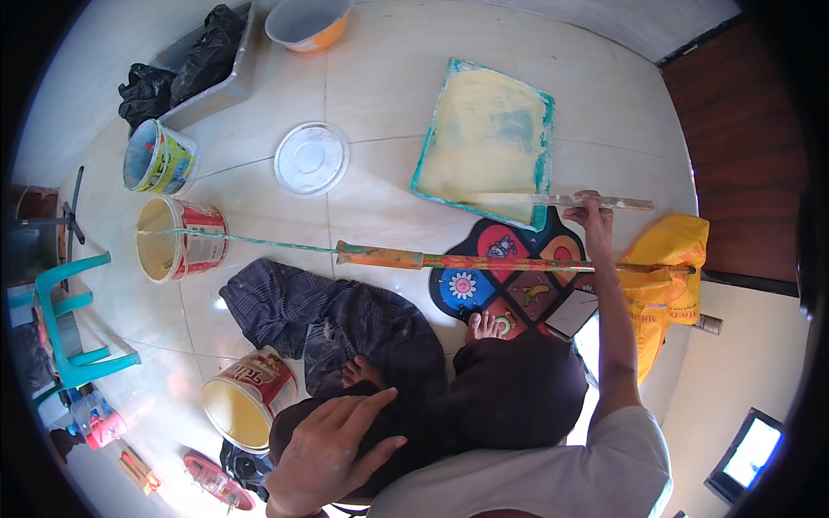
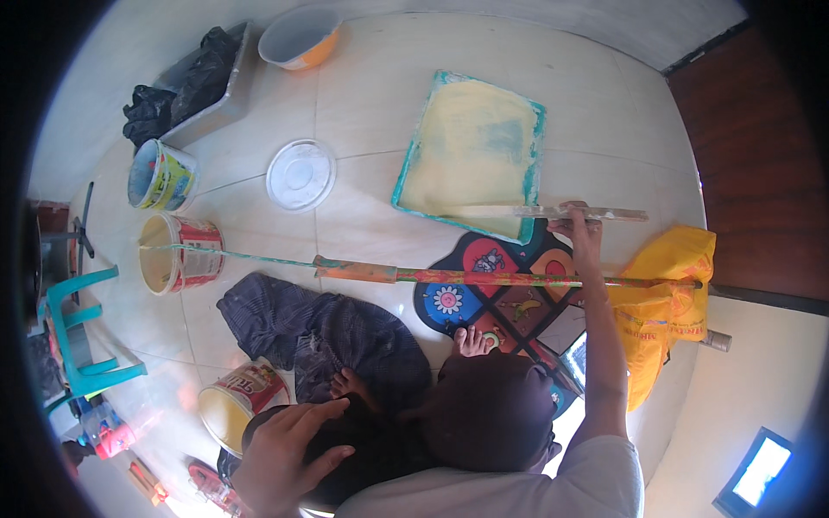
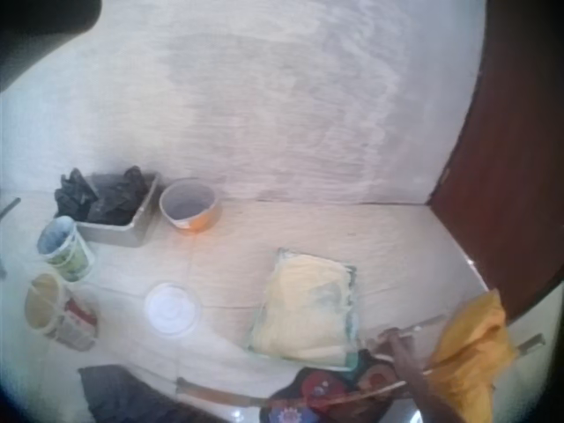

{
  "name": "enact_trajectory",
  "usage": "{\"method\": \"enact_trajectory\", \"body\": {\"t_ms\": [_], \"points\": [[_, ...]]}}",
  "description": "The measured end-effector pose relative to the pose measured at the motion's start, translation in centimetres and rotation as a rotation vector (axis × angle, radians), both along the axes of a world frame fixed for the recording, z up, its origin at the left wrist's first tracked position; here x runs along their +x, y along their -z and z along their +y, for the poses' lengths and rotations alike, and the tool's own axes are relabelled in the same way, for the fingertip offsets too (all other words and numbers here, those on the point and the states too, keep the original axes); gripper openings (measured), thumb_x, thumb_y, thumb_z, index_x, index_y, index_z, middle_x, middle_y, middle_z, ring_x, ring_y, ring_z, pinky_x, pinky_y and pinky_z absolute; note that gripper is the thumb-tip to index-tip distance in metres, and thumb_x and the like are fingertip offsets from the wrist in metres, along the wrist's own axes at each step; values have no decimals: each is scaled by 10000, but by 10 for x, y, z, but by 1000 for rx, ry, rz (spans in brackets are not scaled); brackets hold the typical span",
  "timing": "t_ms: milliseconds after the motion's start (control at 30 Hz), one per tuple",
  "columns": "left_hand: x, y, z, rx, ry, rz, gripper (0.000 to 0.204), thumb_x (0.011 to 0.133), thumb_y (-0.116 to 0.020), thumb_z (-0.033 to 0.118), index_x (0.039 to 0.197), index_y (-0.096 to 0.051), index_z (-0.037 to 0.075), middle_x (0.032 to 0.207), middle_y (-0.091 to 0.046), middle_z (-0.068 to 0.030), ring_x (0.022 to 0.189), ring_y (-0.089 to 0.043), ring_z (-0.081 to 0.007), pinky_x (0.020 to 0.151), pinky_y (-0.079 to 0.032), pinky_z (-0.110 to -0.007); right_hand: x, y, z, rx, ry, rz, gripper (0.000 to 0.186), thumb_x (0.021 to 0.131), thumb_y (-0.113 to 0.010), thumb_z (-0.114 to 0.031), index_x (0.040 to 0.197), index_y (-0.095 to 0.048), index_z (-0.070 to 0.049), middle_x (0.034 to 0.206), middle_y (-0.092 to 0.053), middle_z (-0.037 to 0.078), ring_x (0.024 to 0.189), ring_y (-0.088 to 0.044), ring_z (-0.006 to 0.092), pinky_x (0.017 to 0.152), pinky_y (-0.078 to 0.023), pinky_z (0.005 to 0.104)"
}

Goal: The person sits on the floor and loads a paint roller with light-colored paint from a tray. They then stand up and apply the paint to a wall using the roller on an extension pole.

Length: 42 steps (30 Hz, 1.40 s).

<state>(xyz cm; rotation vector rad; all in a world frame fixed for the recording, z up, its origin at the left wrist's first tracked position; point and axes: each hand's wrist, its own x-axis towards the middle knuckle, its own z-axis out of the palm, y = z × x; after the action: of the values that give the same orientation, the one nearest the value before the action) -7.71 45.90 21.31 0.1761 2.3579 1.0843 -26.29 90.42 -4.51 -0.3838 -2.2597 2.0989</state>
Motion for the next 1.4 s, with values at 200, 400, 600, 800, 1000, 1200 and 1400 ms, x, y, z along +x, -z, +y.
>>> {"method": "enact_trajectory", "body": {"t_ms": [200,400,600,800,1000,1200,1400], "points": [[-1,-2,0,8,10,-34,458,852,-682,203,1266,-555,53,1137,-635,-154,1053,-613,-330,896,-495,-396,6,-18,38,72,39,80,265,963,-522,-199,1027,-597,47,892,-634,128,738,-676,194,708,-604,331],[0,-1,3,1,25,-17,455,853,-680,206,1263,-556,53,1166,-629,-152,1064,-608,-334,904,-488,-401,3,11,-2,-80,29,5,278,965,-524,-195,1066,-588,56,931,-633,133,760,-677,199,733,-602,346],[-1,-5,5,-31,16,-36,455,856,-680,210,1263,-555,51,1174,-629,-149,1076,-606,-334,905,-488,-402,-17,28,-25,-153,55,-4,307,963,-535,-211,1082,-588,67,950,-644,157,771,-684,214,760,-601,361],[0,0,5,-11,10,-16,460,849,-690,210,1261,-559,50,1163,-633,-146,1061,-612,-331,899,-491,-400,-40,41,-4,-263,168,29,322,960,-542,-218,1096,-590,70,964,-647,171,805,-687,237,799,-597,372],[-3,-4,6,-18,-2,-37,464,845,-695,210,1263,-563,59,1155,-636,-143,1043,-619,-330,892,-494,-397,-27,34,31,-211,249,45,333,956,-547,-227,1092,-593,74,952,-647,165,833,-684,243,807,-596,377],[-6,6,7,1,25,-10,458,846,-695,203,1261,-566,59,1145,-642,-146,1039,-623,-330,889,-497,-393,9,-15,71,56,158,30,291,948,-549,-209,1040,-613,59,859,-640,136,724,-679,213,733,-608,354],[-2,-2,4,-21,-5,-16,461,843,-697,191,1262,-565,51,1154,-642,-149,1061,-620,-328,900,-497,-386,0,-68,75,266,55,34,199,937,-553,-142,957,-625,43,841,-640,111,698,-673,178,648,-593,303]]}}
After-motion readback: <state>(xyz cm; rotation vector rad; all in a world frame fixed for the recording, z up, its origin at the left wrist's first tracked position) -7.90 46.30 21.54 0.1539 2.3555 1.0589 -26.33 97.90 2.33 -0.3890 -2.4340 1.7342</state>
